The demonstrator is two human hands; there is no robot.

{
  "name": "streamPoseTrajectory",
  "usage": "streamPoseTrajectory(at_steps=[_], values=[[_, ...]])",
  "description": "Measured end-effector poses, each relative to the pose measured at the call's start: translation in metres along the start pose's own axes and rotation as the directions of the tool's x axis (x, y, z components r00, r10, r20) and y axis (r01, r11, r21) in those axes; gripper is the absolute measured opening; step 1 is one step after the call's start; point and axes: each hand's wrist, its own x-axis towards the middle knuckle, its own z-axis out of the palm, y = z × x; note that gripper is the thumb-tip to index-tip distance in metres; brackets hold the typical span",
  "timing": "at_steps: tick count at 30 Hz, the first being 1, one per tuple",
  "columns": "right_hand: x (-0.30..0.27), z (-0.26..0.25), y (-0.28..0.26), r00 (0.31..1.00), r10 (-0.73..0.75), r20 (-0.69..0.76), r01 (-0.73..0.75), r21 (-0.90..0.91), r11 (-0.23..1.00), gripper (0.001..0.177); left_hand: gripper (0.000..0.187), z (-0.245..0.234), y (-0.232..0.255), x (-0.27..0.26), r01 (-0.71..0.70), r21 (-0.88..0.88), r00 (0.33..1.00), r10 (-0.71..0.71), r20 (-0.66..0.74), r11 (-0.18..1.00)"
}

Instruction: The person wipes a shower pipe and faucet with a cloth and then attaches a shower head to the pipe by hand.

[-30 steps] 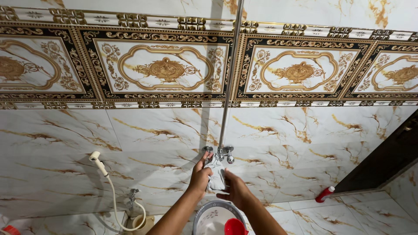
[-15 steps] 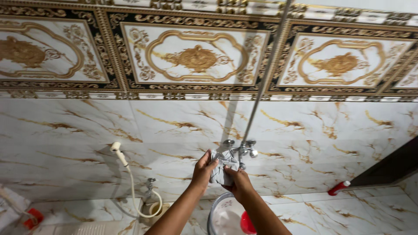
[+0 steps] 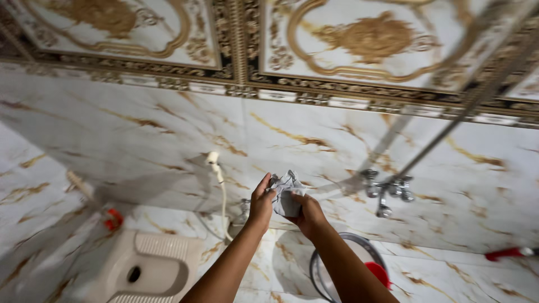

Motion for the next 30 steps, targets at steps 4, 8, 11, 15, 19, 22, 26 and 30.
streamPoseTrajectory(at_steps=[4, 8, 11, 15, 19, 22, 26, 30], values=[[0.031, 0.044, 0.023, 1.0, 0.006, -0.011, -0.006, -0.015, 1.0, 0.022, 0.058, -0.057, -0.001, 0.019, -0.046, -0.087, 0.996, 0.038, -0.081, 0.995], [0.057, 0.065, 0.042, 1.0, -0.002, -0.006, 0.002, 0.023, 1.0, 0.017, 0.056, -0.117, -0.023, 0.075, 0.063, -0.061, 0.952, -0.078, -0.296, 0.996], [0.073, 0.068, 0.059, 0.999, 0.018, -0.028, -0.017, 0.052, 0.999, 0.013, 0.059, -0.174, -0.071, 0.126, 0.058, 0.018, 0.912, -0.045, -0.407, 0.998], [0.09, 0.06, 0.07, 0.996, 0.071, -0.051, -0.07, 0.031, 0.997, 0.016, 0.066, -0.24, -0.139, 0.219, -0.066, 0.187, 0.873, 0.147, -0.466, 0.98], [0.099, 0.039, 0.071, 0.983, 0.134, -0.126, -0.136, -0.002, 0.991, 0.023, 0.042, -0.282, -0.16, 0.272, 0.112, 0.727, 0.834, 0.334, -0.44, 0.677], [0.103, 0.014, 0.068, 0.98, 0.138, -0.141, -0.135, 0.028, 0.99, 0.024, 0.033, -0.28, -0.164, 0.278, 0.103, 0.761, 0.812, 0.388, -0.436, 0.641], [0.101, -0.018, 0.062, 0.963, 0.136, -0.232, -0.124, 0.066, 0.99, 0.025, 0.028, -0.265, -0.157, 0.24, 0.003, 0.804, 0.753, 0.528, -0.394, 0.595], [0.094, -0.041, 0.052, 0.943, 0.136, -0.304, -0.109, 0.106, 0.988, 0.024, 0.032, -0.232, -0.137, 0.197, -0.135, 0.676, 0.774, 0.503, -0.384, 0.724]])
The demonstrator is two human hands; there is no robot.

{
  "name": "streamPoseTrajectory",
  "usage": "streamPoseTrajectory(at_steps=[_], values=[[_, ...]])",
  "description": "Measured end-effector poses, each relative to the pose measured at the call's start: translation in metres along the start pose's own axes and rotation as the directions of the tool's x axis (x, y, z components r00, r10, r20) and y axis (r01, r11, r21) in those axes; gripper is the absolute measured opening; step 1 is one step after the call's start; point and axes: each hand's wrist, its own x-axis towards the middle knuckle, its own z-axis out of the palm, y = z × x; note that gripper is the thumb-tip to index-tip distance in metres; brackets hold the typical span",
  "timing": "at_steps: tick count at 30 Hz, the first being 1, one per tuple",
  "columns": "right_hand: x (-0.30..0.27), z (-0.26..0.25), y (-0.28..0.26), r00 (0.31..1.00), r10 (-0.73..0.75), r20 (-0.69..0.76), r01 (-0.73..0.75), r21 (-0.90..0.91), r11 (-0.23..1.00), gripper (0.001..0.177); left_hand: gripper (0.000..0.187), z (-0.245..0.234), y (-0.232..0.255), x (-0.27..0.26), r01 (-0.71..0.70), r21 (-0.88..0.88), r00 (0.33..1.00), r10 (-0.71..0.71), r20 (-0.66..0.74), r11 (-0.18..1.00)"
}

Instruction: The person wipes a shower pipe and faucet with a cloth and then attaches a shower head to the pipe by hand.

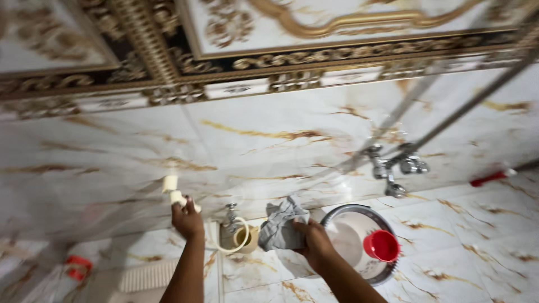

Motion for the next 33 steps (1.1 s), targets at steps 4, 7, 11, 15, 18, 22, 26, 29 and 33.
streamPoseTrajectory(at_steps=[4, 7, 11, 15, 18, 22, 26, 29, 33], values=[[-0.014, -0.009, -0.016, 1.0, -0.024, 0.007, 0.023, 0.073, 0.997, 0.024, 0.033, -0.004, 0.063, -0.053, -0.305, 0.29, 0.927, 0.212, 0.31, 0.907], [-0.027, -0.031, -0.026, 0.998, -0.065, 0.018, 0.064, 0.086, 0.994, 0.024, 0.038, 0.026, 0.124, -0.094, -0.465, 0.154, 0.785, 0.326, 0.526, 0.872], [-0.035, -0.084, -0.04, 0.988, -0.128, -0.083, 0.134, 0.066, 0.989, 0.022, 0.03, 0.082, 0.206, -0.161, -0.605, -0.076, 0.531, 0.473, 0.703, 0.793], [-0.047, -0.158, -0.051, 0.963, -0.178, -0.203, 0.204, 0.113, 0.972, 0.022, 0.017, 0.132, 0.268, -0.231, -0.529, -0.16, 0.386, 0.404, 0.829, 0.833], [-0.061, -0.215, -0.063, 0.941, -0.185, -0.282, 0.253, 0.225, 0.941, 0.022, 0.019, 0.158, 0.298, -0.274, -0.528, -0.141, 0.352, 0.367, 0.861, 0.837], [-0.081, -0.269, -0.074, 0.937, -0.156, -0.311, 0.251, 0.293, 0.922, 0.024, 0.027, 0.175, 0.323, -0.309, -0.492, -0.017, 0.394, 0.24, 0.887, 0.87], [-0.1, -0.315, -0.078, 0.933, -0.155, -0.324, 0.257, 0.302, 0.918, 0.024, 0.026, 0.171, 0.34, -0.335, -0.584, -0.039, 0.37, 0.308, 0.877, 0.811], [-0.103, -0.343, -0.094, 0.917, -0.183, -0.354, 0.299, 0.31, 0.902, 0.02, 0.03, 0.164, 0.364, -0.36, -0.592, -0.107, 0.424, 0.421, 0.802, 0.799], [-0.106, -0.367, -0.123, 0.894, -0.309, -0.324, 0.429, 0.425, 0.797, 0.016, 0.037, 0.16, 0.4, -0.391, -0.64, -0.072, 0.358, 0.379, 0.853, 0.765]])
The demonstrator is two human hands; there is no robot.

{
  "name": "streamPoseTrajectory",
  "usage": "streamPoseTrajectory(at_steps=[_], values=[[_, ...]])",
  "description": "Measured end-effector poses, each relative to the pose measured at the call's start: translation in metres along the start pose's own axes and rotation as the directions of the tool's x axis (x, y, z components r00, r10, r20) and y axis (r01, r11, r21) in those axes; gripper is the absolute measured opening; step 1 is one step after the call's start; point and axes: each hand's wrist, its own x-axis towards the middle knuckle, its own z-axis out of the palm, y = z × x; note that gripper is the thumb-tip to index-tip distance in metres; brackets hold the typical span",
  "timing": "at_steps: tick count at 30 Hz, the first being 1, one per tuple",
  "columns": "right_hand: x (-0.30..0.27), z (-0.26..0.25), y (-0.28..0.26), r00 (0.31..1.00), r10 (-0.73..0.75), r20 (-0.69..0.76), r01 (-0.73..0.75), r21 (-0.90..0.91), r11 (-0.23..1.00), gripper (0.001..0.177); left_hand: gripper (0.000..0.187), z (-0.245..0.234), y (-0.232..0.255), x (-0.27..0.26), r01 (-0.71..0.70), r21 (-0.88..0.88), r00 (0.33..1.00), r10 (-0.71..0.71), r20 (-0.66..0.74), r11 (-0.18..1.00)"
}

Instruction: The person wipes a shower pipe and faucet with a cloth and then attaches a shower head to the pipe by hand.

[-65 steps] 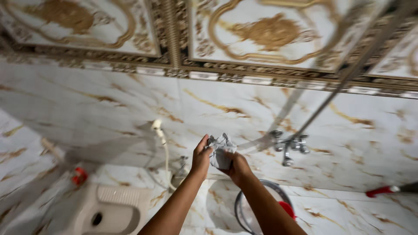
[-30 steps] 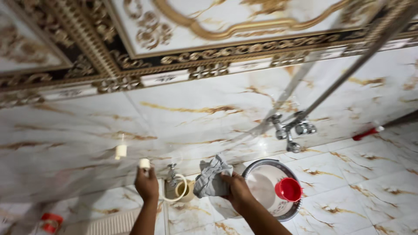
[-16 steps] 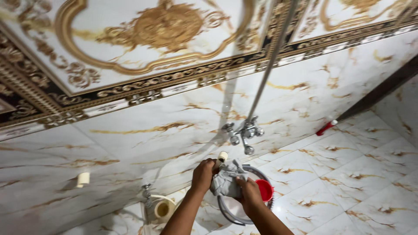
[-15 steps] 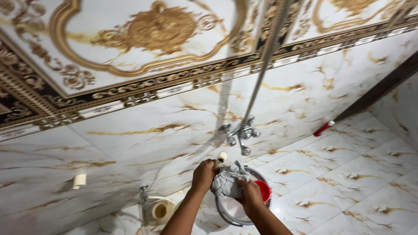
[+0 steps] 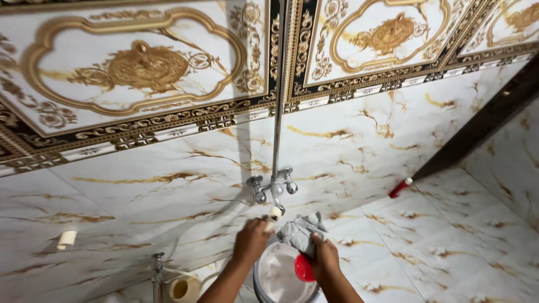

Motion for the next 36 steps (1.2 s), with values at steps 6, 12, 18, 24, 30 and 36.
streamPoseTrajectory(at_steps=[6, 12, 18, 24, 30, 36], values=[[0.014, -0.027, -0.015, 0.994, -0.07, -0.079, 0.077, 0.089, 0.993, 0.014, 0.048, -0.003, 0.024, -0.012, 0.04, 0.059, 0.999, -0.039, -0.012, 0.997], [0.018, -0.059, -0.013, 0.994, -0.086, -0.066, 0.092, 0.107, 0.99, 0.016, 0.049, -0.011, 0.029, -0.034, -0.023, 0.091, 0.996, 0.015, 0.087, 0.996], [0.002, -0.077, -0.02, 0.996, -0.006, -0.092, 0.013, 0.071, 0.997, 0.017, 0.06, -0.008, 0.044, -0.027, 0.003, 0.139, 0.996, -0.016, 0.093, 0.99], [-0.005, -0.092, -0.025, 0.999, -0.033, -0.037, 0.034, 0.032, 0.999, 0.019, 0.063, -0.018, 0.062, -0.037, -0.068, 0.197, 0.993, 0.085, -0.082, 0.978], [0.014, -0.106, -0.021, 1.0, 0.013, -0.027, -0.011, 0.057, 0.998, 0.024, 0.06, -0.037, 0.09, -0.038, -0.086, 0.027, 0.984, 0.089, -0.157, 0.996], [0.058, -0.07, -0.032, 0.998, -0.051, -0.029, 0.049, -0.05, 0.998, 0.026, 0.061, -0.088, 0.126, -0.006, -0.15, 0.105, 0.944, 0.174, -0.281, 0.983]])
